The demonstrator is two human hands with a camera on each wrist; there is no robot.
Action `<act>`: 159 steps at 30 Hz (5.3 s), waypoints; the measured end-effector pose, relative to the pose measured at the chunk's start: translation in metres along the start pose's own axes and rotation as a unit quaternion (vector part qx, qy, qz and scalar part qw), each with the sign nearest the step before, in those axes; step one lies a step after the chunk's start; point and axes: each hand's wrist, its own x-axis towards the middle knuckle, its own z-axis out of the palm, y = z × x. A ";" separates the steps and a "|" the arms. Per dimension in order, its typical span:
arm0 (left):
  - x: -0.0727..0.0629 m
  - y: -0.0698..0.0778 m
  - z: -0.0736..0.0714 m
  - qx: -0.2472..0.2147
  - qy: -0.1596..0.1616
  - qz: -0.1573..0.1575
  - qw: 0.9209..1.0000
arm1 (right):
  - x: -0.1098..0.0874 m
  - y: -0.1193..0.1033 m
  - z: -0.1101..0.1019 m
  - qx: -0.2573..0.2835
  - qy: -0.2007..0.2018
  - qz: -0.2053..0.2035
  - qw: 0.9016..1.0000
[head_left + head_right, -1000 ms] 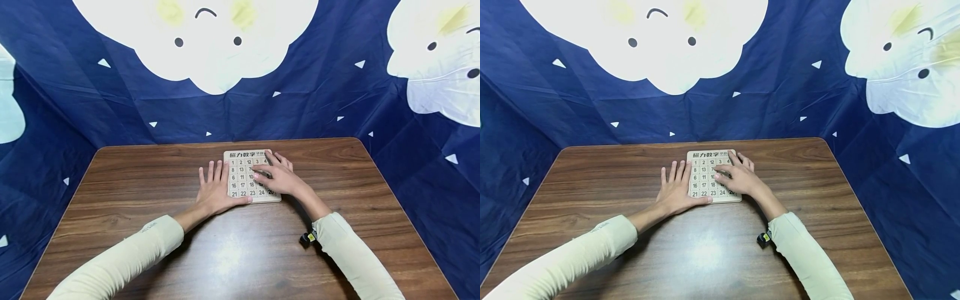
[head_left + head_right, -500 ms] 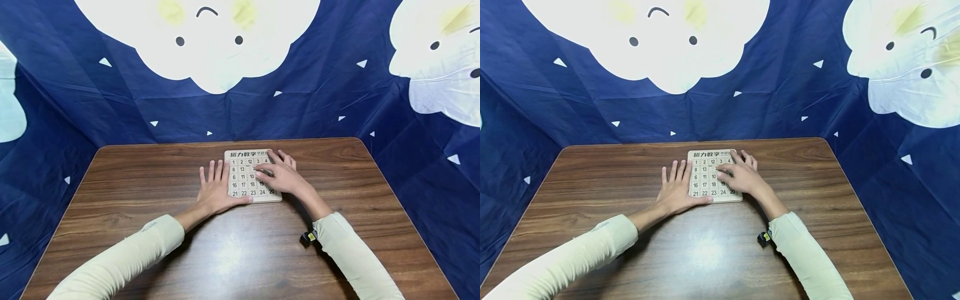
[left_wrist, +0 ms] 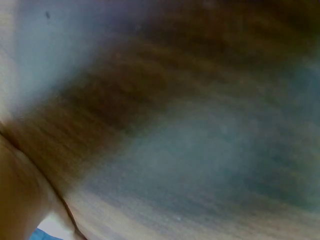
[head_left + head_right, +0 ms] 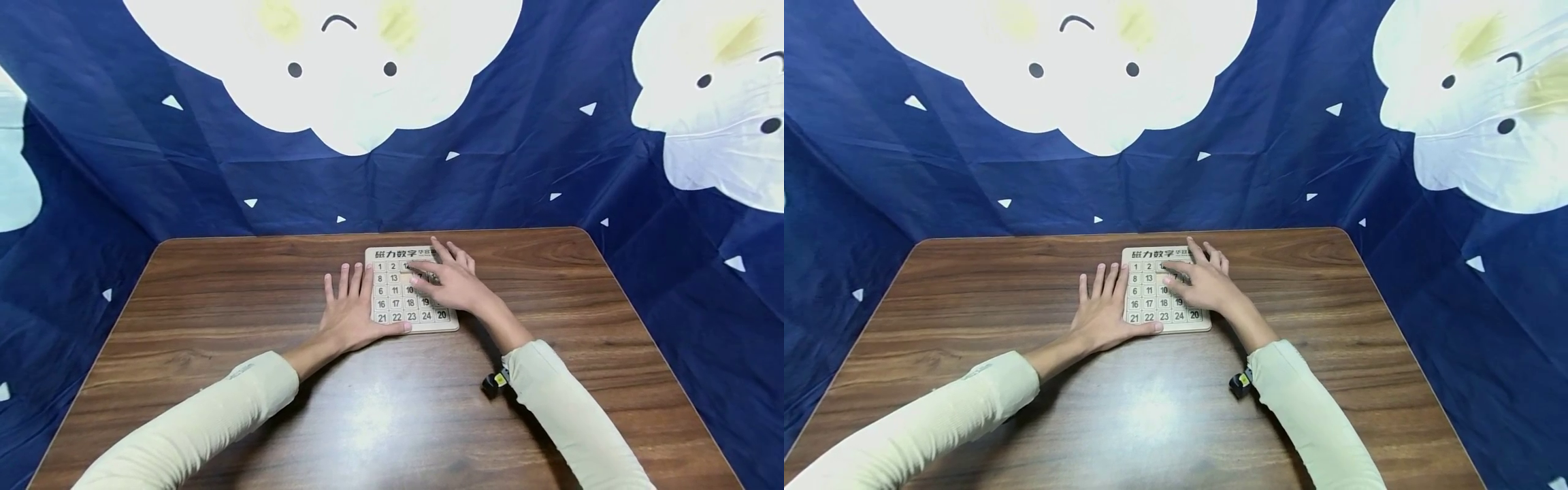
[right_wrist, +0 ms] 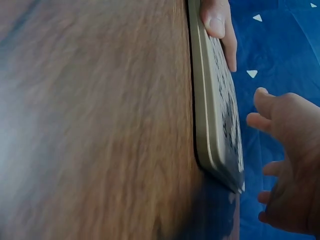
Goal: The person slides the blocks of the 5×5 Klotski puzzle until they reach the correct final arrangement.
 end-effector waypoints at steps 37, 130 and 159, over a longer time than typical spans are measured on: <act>0.003 0.002 -0.002 0.004 -0.014 -0.005 1.000 | -0.005 0.012 -0.003 -0.024 -0.013 0.026 0.999; -0.001 0.003 -0.003 -0.009 -0.003 0.009 1.000 | -0.045 0.026 -0.012 -0.057 -0.009 0.047 0.997; -0.001 0.002 0.003 -0.019 0.005 0.006 1.000 | -0.065 0.024 -0.010 -0.033 -0.006 0.034 0.999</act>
